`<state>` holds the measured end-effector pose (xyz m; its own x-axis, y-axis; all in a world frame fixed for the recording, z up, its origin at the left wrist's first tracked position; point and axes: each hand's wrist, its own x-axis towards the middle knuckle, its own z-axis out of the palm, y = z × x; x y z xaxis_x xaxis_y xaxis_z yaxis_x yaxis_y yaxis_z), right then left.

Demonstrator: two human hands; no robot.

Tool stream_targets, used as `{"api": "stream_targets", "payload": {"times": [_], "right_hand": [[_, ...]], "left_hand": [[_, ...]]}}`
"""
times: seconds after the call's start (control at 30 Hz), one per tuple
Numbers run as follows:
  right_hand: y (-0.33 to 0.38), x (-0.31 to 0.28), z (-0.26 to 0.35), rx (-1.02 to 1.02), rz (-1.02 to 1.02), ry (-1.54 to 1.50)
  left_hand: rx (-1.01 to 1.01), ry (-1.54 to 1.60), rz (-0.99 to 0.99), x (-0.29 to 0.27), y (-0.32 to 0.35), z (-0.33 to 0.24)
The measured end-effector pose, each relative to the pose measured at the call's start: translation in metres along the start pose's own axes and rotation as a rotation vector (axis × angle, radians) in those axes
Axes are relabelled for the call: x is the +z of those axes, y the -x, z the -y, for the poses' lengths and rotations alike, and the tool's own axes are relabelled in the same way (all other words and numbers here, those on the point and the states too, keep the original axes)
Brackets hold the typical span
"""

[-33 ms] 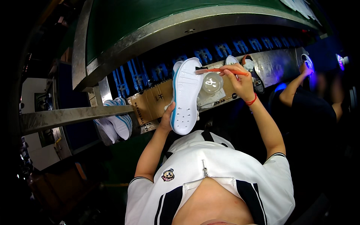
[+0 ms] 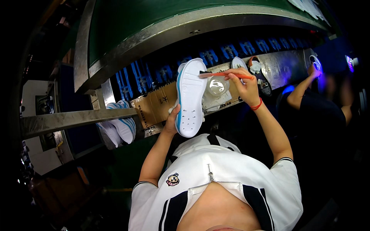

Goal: The person applies glue to the bottom of shoe soles using a brush, dipping it into a container of adhesive and spreading it across the surface before placing the soles on a rack.

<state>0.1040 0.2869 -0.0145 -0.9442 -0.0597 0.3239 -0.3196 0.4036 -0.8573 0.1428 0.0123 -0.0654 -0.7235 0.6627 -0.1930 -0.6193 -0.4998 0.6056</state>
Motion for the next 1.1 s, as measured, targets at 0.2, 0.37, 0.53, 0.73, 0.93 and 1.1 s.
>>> {"api": "stream_targets", "payload": {"times": [0.2, 0.37, 0.53, 0.73, 0.93, 1.1], "right_hand": [[0.021, 0.025, 0.017, 0.026, 0.139, -0.182], [0.028, 0.031, 0.031, 0.242, 0.254, -0.458], [-0.019, 0.017, -0.015, 0.324, -0.043, -0.547], [-0.044, -0.003, -0.010, 0.257, -0.009, -0.497], [-0.042, -0.002, -0.005, 0.118, 0.009, -0.250], [0.002, 0.033, 0.006, 0.044, 0.126, -0.269]], "left_hand": [[0.056, -0.087, -0.185, -0.016, -0.002, 0.000], [0.087, -0.101, -0.165, -0.006, -0.004, -0.004], [-0.013, 0.086, 0.058, 0.008, -0.002, -0.007], [-0.056, 0.100, 0.061, 0.011, 0.003, -0.007], [0.049, -0.031, 0.013, 0.014, 0.003, -0.009], [0.171, -0.162, -0.236, -0.003, 0.000, -0.016]]}}
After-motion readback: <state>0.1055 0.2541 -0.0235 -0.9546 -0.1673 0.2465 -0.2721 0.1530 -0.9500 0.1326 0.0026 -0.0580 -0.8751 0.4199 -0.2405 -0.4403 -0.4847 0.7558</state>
